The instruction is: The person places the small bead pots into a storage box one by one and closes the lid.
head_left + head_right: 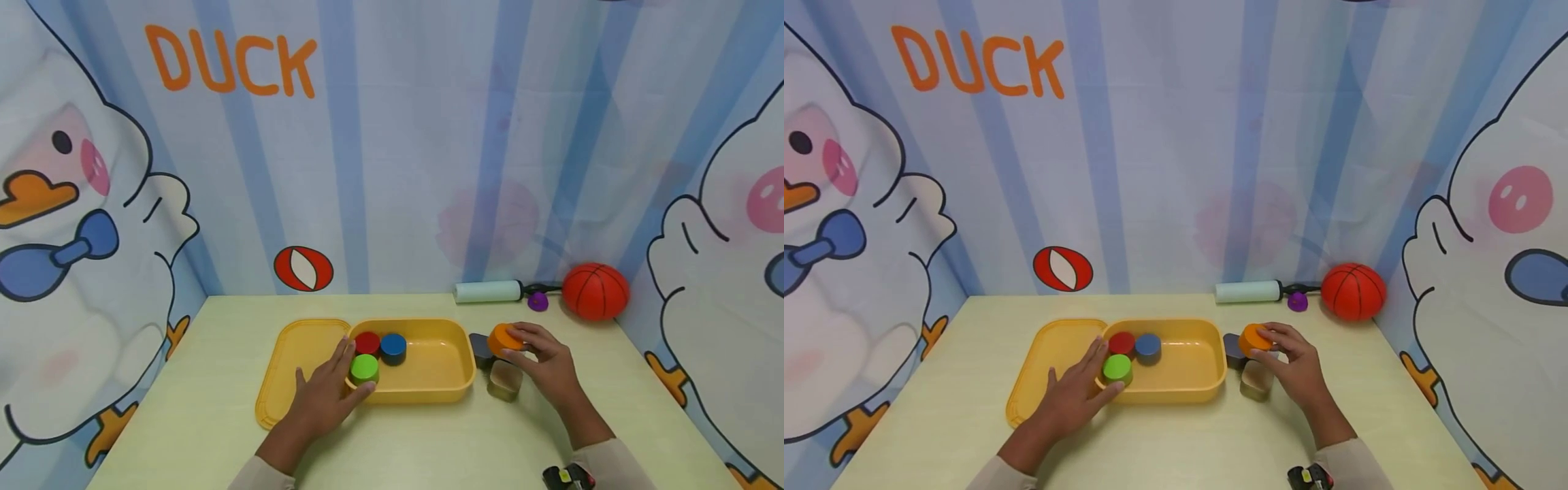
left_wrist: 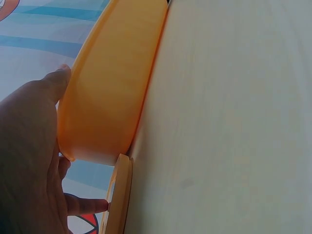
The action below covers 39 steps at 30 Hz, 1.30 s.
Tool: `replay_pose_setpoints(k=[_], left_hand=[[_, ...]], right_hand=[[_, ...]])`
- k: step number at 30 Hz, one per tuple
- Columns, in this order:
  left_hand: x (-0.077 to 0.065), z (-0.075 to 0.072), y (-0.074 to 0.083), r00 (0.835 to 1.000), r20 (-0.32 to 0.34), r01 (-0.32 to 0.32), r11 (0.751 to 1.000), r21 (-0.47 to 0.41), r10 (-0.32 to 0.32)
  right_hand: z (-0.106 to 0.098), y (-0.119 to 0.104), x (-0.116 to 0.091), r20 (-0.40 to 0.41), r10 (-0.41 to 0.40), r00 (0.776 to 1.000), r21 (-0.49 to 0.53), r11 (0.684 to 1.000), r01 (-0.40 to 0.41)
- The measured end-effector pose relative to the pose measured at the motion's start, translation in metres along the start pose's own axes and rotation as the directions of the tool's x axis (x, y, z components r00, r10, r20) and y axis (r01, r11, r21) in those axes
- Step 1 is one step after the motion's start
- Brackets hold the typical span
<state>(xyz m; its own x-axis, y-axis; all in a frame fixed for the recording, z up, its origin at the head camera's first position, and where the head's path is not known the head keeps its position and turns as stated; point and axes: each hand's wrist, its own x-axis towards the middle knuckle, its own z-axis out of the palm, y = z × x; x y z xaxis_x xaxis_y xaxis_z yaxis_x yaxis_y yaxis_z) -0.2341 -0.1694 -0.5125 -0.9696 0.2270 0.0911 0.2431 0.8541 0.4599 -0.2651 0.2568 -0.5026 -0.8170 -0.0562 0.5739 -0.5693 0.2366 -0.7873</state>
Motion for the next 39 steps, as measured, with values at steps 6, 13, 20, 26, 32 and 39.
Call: replay_pose_setpoints(k=[6, 13, 20, 26, 32, 39], left_hand=[[0.001, 0.001, -0.002, 1.000, -0.007, -0.008, 1.000, -0.001, 0.008], [0.000, 0.001, -0.002, 1.000, -0.005, -0.006, 1.000, -0.002, 0.006], [0.001, 0.002, -0.003, 1.000, -0.008, -0.008, 1.000, -0.002, 0.008], [0.001, 0.001, -0.002, 1.000, -0.010, -0.011, 1.000, -0.005, 0.011], [0.000, 0.001, -0.002, 1.000, -0.007, -0.006, 1.000, -0.004, 0.006], [0.001, 0.001, -0.001, 1.000, -0.010, -0.008, 1.000, -0.007, 0.008]], right_hand=[[0.014, -0.007, 0.007, 0.035, -0.045, 0.998, 0.025, 0.999, 0.044], [0.031, -0.012, 0.017, 0.096, -0.003, 0.995, 0.012, 1.000, 0.002], [0.047, -0.017, 0.021, 0.149, -0.018, 0.989, 0.005, 1.000, 0.017], [0.057, -0.022, 0.023, 0.176, 0.028, 0.984, -0.061, 0.998, -0.017], [0.068, -0.026, 0.025, 0.188, 0.128, 0.974, -0.108, 0.988, -0.109], [0.083, -0.035, 0.028, 0.205, 0.203, 0.957, -0.136, 0.975, -0.177]])
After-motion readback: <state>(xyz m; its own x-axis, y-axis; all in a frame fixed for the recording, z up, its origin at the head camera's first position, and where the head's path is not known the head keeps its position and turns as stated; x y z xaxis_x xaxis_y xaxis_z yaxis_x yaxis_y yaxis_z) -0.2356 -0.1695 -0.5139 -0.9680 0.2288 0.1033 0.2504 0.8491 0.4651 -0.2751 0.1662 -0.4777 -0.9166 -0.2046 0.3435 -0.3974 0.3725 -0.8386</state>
